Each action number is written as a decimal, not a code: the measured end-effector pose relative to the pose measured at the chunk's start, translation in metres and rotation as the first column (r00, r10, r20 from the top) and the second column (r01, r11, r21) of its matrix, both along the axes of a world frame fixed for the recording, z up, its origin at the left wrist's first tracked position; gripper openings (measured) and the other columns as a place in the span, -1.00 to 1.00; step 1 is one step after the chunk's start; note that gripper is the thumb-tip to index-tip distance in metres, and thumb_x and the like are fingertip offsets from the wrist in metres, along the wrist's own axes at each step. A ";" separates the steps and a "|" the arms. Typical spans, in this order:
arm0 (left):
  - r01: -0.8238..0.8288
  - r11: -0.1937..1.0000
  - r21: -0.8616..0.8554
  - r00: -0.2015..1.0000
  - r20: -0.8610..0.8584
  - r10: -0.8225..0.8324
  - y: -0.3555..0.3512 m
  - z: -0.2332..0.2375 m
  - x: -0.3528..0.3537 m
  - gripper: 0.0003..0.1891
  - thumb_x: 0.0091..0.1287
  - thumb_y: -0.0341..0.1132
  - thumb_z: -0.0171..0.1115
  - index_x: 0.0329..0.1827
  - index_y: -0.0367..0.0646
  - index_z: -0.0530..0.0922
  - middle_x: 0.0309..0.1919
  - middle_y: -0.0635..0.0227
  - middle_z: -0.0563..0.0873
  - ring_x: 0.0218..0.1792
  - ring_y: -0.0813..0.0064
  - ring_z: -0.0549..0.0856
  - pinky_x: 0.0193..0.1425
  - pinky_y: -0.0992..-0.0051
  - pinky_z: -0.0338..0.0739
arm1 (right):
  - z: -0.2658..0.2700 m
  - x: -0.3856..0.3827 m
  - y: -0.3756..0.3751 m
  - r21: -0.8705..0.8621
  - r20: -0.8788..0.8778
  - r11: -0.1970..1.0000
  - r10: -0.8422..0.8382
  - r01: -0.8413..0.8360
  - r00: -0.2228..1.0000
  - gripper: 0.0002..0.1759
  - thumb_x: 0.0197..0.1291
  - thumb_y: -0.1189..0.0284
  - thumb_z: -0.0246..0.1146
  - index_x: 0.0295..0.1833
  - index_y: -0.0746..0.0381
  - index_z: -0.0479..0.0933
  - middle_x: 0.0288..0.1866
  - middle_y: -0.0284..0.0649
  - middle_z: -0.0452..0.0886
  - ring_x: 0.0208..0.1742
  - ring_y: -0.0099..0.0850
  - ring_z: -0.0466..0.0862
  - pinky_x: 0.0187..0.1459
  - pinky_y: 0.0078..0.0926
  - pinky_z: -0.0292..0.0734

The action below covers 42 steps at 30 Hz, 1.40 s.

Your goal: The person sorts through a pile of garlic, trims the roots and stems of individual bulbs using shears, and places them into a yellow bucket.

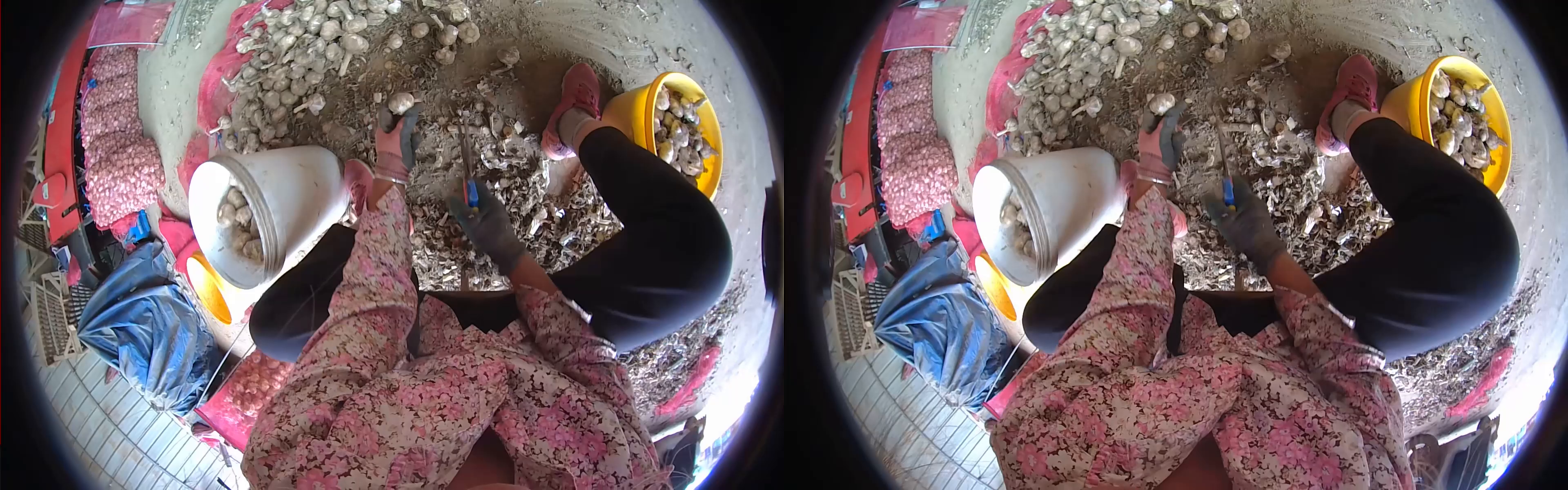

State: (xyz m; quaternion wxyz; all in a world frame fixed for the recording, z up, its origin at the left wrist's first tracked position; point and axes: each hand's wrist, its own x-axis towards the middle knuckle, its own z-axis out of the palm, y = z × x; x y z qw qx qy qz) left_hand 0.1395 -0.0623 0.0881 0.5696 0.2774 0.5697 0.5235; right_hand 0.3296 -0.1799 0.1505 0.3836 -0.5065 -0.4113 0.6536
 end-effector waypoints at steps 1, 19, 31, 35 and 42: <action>-0.051 0.999 -0.004 0.996 0.075 0.051 -0.015 0.008 0.004 -0.75 0.29 -0.43 0.24 0.02 -0.05 0.55 -0.26 0.45 0.72 -0.64 0.69 0.53 -0.68 0.65 0.34 | 0.002 0.003 0.003 0.008 0.000 1.000 0.004 -0.004 1.000 -0.61 0.21 0.21 0.31 -0.03 0.24 0.41 -0.37 -0.27 0.58 -0.37 -0.39 0.63 -0.28 -0.38 0.55; 0.219 0.957 0.191 0.792 -0.608 -0.060 -0.133 0.117 0.032 -0.44 0.06 -0.44 0.41 0.18 -0.24 0.45 0.01 0.22 0.66 0.06 0.42 0.64 0.20 0.45 0.46 | 0.098 0.048 -0.029 0.233 0.806 0.817 0.140 -0.527 0.575 -0.54 0.03 0.17 0.33 0.00 0.21 0.53 -0.22 -0.07 0.67 -0.17 -0.10 0.66 -0.10 -0.13 0.50; 0.283 0.958 0.034 0.741 -0.642 -0.196 -0.134 0.114 0.037 -0.45 0.10 -0.46 0.34 0.20 -0.27 0.41 0.04 0.16 0.64 0.10 0.33 0.62 0.24 0.41 0.42 | 0.060 0.046 -0.026 0.138 0.843 0.747 0.256 -0.650 0.474 -0.34 0.07 0.21 0.31 0.24 0.29 0.33 -0.25 0.00 0.63 -0.22 -0.08 0.66 -0.15 -0.16 0.53; 0.257 0.966 0.034 0.763 -0.621 -0.182 -0.128 0.100 0.037 -0.42 0.12 -0.43 0.37 0.23 -0.26 0.38 0.07 0.11 0.61 0.12 0.28 0.60 0.24 0.39 0.42 | 0.035 0.040 -0.019 0.041 0.843 0.820 0.278 -0.571 0.460 -0.57 0.14 0.25 0.26 0.08 0.17 0.41 -0.36 -0.03 0.64 -0.30 -0.07 0.66 -0.26 -0.11 0.54; 0.294 0.955 0.033 0.855 -0.457 -0.247 -0.120 0.059 0.021 -0.50 0.22 -0.40 0.29 0.23 -0.26 0.41 0.04 0.14 0.62 0.10 0.27 0.61 0.24 0.38 0.45 | 0.036 0.032 -0.024 0.145 0.795 0.844 0.211 -0.516 0.569 -0.68 0.21 0.23 0.20 -0.01 0.17 0.47 -0.40 -0.04 0.64 -0.33 -0.07 0.67 -0.27 -0.14 0.54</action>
